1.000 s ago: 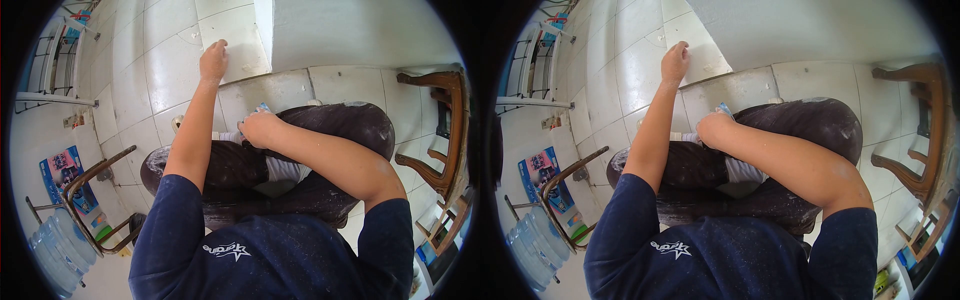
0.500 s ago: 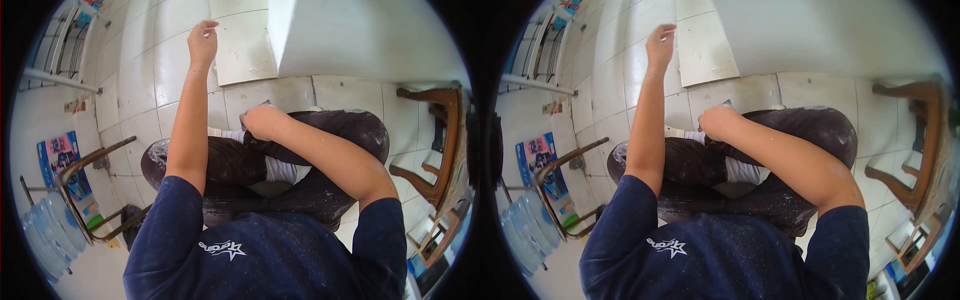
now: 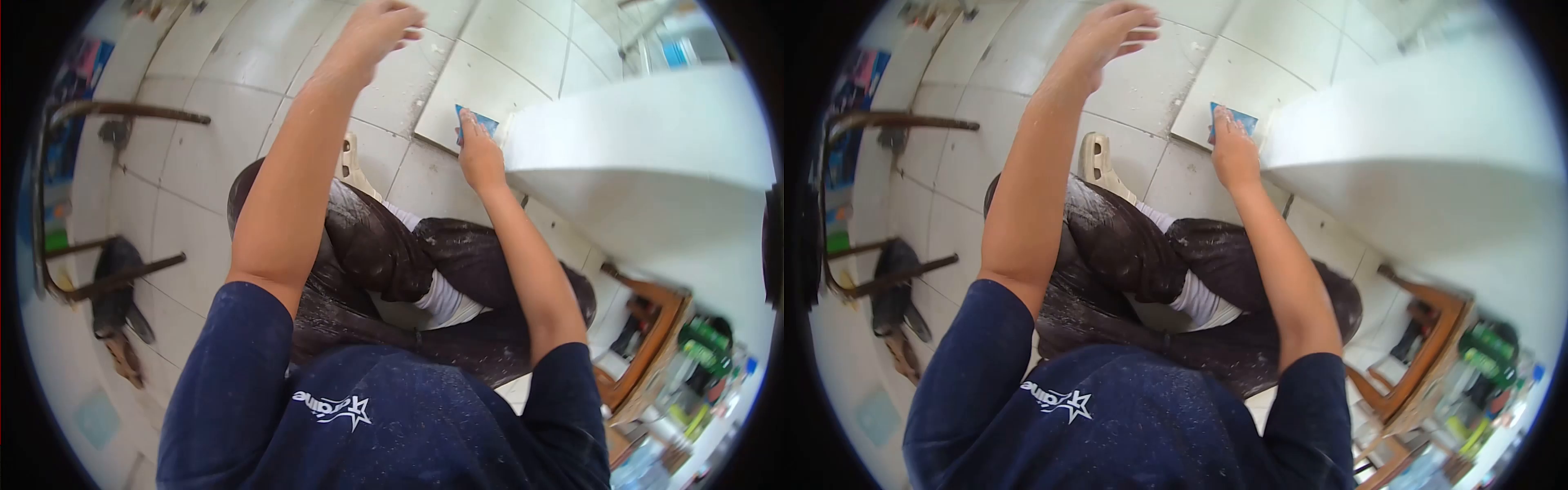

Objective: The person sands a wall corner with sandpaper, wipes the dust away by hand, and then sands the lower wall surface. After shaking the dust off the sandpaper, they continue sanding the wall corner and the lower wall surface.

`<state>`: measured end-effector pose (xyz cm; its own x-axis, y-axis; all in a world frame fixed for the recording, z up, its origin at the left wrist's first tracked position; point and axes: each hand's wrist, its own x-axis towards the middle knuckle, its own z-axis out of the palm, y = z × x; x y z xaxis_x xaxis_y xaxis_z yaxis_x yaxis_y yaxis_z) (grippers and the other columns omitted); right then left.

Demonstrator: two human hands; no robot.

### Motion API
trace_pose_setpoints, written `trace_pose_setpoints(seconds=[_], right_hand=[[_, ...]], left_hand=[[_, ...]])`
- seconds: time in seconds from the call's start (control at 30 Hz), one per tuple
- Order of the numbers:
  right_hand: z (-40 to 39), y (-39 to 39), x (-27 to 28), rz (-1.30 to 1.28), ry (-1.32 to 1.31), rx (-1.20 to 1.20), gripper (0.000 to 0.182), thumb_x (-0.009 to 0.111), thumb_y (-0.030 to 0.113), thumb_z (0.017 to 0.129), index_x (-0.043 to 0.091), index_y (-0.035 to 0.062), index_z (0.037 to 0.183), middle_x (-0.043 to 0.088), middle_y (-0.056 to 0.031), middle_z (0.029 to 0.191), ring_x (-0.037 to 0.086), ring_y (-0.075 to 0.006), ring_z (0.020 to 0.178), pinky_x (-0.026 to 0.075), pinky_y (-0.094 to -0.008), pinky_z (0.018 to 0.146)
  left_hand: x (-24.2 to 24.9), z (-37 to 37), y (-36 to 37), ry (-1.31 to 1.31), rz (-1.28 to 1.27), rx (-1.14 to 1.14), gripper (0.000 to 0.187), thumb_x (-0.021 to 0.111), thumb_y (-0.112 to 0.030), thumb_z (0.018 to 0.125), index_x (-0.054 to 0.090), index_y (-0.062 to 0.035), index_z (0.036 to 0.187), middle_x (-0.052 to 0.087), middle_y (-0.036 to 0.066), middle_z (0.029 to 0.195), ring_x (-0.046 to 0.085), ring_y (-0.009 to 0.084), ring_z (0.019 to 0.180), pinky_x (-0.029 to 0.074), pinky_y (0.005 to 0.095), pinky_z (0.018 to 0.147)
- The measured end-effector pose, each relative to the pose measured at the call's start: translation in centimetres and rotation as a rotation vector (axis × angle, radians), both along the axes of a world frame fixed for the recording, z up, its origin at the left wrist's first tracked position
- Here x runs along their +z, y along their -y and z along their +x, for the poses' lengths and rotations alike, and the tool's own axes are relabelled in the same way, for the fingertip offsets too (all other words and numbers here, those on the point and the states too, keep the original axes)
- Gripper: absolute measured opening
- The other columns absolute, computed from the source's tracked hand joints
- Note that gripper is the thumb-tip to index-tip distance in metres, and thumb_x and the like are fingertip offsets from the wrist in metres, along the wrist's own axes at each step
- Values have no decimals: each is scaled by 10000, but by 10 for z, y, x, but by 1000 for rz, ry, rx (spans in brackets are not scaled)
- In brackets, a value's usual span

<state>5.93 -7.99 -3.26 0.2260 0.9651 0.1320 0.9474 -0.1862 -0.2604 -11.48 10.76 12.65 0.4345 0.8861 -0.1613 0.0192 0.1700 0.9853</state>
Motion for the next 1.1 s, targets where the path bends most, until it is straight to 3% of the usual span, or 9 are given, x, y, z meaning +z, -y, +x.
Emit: trace_pose_setpoints(seconds=[0.17,0.2,0.3,0.53,0.63,0.73,0.83,0.93,1.1], right_hand=[[18,-51,-49,-3,44,52,446,494,58,923,455,7,1364,492,-194,1406,479,-362,1291,393,-449,1073],[14,-47,-51,-31,13,51,455,473,54,939,428,-15,1386,452,-210,1437,402,-348,1359,346,-451,1110],[-19,-21,-45,-34,20,46,462,465,53,945,414,-34,1396,448,-223,1435,379,-342,1375,326,-449,1123],[2,-69,-51,-13,-44,-167,441,455,53,958,422,-33,1390,446,-238,1430,391,-373,1355,338,-443,1108],[-24,-52,-53,50,-7,-163,403,443,83,976,462,-29,1363,464,-245,1409,398,-375,1348,341,-436,1103],[-19,-43,-56,84,-84,-170,389,455,105,985,484,29,1366,523,-230,1354,498,-351,1270,434,-416,1006],[-7,-67,-60,123,-142,-231,389,459,115,983,496,57,1366,544,-231,1330,531,-348,1235,440,-397,1000],[-25,-69,-40,-31,-187,-291,385,443,67,975,485,-23,1346,494,-255,1376,411,-371,1340,359,-425,1084],[-36,-55,-60,0,-101,-248,379,425,108,994,485,-34,1341,455,-244,1417,387,-380,1350,312,-443,1118]], left_hand=[[21,-5,-11,45,58,39,398,586,-245,894,573,57,1153,639,174,1069,620,238,966,470,374,868],[20,-5,-15,42,20,56,397,582,-243,894,575,58,1153,638,179,1072,619,245,968,470,379,872],[16,-3,-17,18,-54,59,392,573,-231,894,583,66,1149,637,193,1074,617,265,971,470,391,882],[38,-28,-9,113,9,69,357,562,-188,881,603,88,1102,650,214,1036,622,289,965,480,384,870],[43,-38,-15,132,48,131,335,554,-178,882,610,88,1078,652,218,1026,628,293,957,483,382,860],[53,-47,-19,119,35,197,331,553,-180,882,608,84,1074,647,230,1031,627,295,968,479,384,867],[51,-46,-22,69,95,242,334,555,-182,881,604,83,1079,637,234,1044,622,297,977,475,386,874],[50,-46,-28,46,124,273,338,557,-184,880,601,82,1084,627,239,1058,617,299,987,472,389,882],[45,-44,-34,-9,188,326,344,559,-187,879,595,80,1092,611,246,1080,609,304,1002,467,392,894]])
